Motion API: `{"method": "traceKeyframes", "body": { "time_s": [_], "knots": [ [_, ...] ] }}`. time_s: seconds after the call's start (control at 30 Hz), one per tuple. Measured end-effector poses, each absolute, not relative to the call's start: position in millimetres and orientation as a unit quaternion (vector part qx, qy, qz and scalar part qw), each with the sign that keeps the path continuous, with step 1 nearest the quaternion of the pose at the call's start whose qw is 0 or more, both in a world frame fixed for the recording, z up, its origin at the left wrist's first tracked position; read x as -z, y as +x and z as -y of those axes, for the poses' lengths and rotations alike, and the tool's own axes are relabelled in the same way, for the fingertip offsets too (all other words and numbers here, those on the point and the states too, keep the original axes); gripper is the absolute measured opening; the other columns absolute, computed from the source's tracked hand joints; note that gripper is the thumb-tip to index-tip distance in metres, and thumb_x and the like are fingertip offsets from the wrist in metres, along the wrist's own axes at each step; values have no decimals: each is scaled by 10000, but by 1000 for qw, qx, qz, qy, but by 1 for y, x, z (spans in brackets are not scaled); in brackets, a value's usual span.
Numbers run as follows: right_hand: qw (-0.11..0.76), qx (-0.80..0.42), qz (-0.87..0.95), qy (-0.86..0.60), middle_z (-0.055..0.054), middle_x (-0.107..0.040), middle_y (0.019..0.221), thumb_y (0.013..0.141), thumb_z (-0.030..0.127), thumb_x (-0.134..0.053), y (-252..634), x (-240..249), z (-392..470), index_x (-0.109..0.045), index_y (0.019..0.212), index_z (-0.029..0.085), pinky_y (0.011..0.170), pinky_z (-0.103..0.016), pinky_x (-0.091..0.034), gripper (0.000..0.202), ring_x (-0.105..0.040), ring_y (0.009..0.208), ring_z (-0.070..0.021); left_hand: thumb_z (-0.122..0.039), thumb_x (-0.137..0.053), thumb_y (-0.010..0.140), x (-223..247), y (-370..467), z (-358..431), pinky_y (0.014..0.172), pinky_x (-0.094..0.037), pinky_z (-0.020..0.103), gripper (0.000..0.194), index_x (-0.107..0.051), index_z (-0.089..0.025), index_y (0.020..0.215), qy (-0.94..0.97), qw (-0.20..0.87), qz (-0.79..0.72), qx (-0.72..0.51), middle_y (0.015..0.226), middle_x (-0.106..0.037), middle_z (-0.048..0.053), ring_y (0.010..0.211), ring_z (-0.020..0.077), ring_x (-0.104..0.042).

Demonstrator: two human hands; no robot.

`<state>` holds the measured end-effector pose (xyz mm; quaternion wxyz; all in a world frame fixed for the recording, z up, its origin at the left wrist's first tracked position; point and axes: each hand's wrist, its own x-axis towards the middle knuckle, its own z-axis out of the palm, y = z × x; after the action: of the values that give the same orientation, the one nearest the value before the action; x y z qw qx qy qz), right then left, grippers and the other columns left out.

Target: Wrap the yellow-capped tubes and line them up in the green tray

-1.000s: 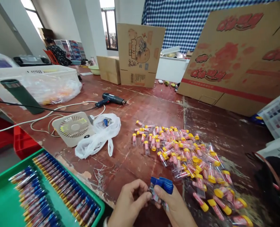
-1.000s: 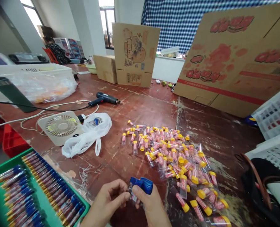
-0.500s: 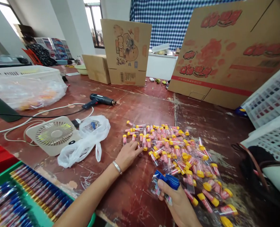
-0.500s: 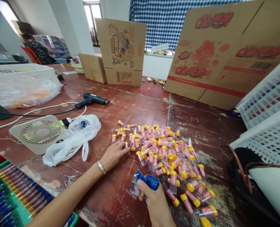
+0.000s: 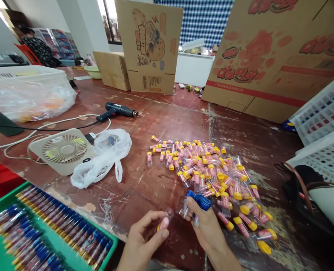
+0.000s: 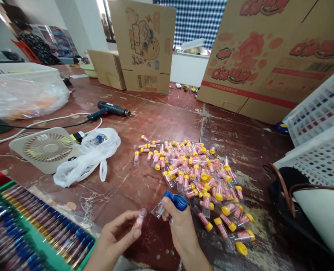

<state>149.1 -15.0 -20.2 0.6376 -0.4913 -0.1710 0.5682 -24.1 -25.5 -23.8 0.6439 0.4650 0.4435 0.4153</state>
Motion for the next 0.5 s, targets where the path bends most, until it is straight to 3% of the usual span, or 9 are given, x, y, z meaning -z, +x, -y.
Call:
{"method": "traceKeyframes", "body": {
  "time_s": [0.2,0.5],
  "knots": [
    [633,-578,166,-488,54,-478,498,615,372,-864,138,16,17,-550,563,188,484,-252,-377,368,-409,491,-115,-353,-779,714,28,-20,40,719,-496,210,258,-756,-209,926,433,654,-434,-443,870,-652,27,800,173,-630],
    [603,-585,252,-480,38,-502,522,676,407,-812,131,19,21,-564,574,195,530,-276,-391,342,-434,521,-137,-335,-757,749,29,-31,37,727,-478,208,233,-761,-218,950,463,656,-418,-425,844,-632,19,805,166,-611]
  ]
}}
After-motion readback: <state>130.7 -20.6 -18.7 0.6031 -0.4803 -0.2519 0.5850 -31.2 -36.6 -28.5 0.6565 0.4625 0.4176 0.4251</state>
